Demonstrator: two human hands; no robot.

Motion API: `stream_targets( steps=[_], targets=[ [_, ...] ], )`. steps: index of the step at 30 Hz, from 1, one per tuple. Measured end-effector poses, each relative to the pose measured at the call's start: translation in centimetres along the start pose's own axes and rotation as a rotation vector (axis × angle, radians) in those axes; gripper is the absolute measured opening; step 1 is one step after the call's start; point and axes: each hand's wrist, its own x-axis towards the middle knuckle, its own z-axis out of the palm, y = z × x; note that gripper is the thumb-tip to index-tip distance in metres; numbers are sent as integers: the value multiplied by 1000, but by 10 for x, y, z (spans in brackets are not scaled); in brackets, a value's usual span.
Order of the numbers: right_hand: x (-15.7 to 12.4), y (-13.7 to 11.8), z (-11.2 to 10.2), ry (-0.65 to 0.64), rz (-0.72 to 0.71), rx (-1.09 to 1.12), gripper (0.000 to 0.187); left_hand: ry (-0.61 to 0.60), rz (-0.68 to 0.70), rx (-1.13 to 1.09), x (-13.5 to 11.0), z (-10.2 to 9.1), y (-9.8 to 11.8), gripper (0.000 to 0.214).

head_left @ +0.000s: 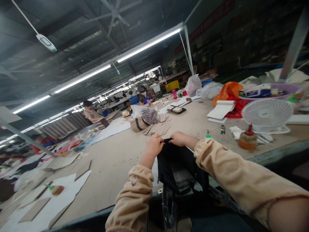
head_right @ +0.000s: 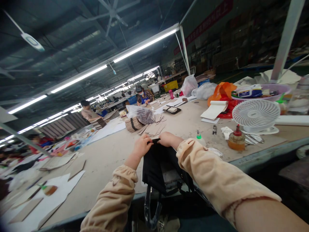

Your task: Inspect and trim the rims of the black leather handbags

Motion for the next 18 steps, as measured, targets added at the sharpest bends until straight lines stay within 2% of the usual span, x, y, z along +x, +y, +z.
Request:
stream_targets(
  steps=[9, 12, 18],
  targets=[
    [2, 4, 4, -2, 12, 2, 38, 53, 78, -175, 4, 8, -5, 3],
    [3, 4, 5, -4, 18, 1, 39, 48, 48, -189, 4, 6, -3, 5],
    [3, 1, 4, -1, 29, -9, 40, 15, -57, -77, 5, 4, 7, 11]
  ],
)
